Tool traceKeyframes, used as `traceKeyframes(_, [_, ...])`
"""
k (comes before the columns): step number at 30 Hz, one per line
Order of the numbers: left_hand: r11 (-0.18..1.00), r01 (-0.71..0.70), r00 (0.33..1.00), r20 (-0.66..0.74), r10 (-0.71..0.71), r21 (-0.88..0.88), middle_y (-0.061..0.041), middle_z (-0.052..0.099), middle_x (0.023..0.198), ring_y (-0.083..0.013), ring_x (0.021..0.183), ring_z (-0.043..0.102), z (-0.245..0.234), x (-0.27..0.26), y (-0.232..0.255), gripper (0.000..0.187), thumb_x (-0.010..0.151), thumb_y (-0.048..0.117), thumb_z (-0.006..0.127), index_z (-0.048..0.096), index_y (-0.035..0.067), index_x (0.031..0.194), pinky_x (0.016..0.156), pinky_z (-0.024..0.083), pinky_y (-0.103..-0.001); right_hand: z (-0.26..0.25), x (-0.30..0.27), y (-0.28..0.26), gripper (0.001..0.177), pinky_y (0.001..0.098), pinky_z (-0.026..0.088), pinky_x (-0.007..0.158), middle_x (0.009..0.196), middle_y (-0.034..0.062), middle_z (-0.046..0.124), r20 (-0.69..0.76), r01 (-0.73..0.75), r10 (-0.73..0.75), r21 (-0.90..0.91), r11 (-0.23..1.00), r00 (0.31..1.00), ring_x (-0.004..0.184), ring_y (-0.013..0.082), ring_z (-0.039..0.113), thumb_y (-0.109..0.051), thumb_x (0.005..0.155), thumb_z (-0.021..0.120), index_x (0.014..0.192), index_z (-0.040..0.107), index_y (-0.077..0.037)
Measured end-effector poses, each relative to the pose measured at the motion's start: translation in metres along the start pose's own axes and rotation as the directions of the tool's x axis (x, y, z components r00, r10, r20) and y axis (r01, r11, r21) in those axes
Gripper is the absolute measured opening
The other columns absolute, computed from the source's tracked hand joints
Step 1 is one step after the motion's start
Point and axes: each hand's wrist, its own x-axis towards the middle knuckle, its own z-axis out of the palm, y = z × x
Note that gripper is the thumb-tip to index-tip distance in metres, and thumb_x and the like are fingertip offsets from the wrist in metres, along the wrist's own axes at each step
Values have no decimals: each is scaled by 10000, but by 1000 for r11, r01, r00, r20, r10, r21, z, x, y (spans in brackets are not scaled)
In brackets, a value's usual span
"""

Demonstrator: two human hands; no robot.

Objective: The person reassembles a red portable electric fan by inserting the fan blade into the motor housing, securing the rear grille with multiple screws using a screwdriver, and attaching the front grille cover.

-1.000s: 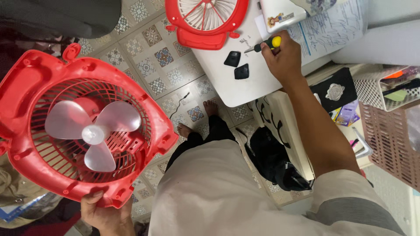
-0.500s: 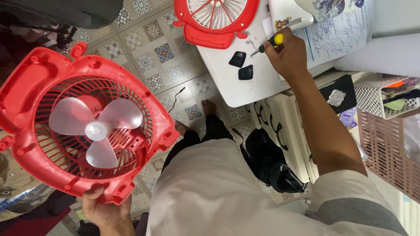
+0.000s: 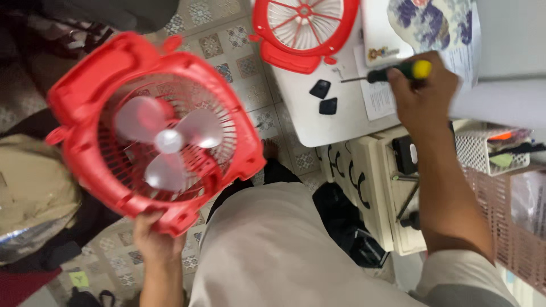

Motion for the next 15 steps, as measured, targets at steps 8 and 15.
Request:
traceKeyframes(8, [981, 116, 992, 70, -106, -156, -78, 662, 1029, -260, 994, 661, -17, 26, -51, 311, 772, 64, 603, 596, 45, 1083, 961, 538, -448, -59, -21, -88, 251, 249, 555, 699, 984, 100, 648, 4, -95, 104, 436, 895, 995, 747, 136, 646, -84, 1059, 727, 1216, 555, 11])
traceKeyframes(15, [969, 51, 984, 179, -7, -243, -128, 642, 1235, -290, 1154, 644, 19, 11, -42, 532, 782, 29, 536, 548, -12, 1312, 1068, 507, -467, -60, -44, -125, 460, 268, 535, 835, 984, 77, 589, 226, -163, 40, 559, 813, 973, 817, 155, 595, -325, 1018, 678, 1317, 510, -18])
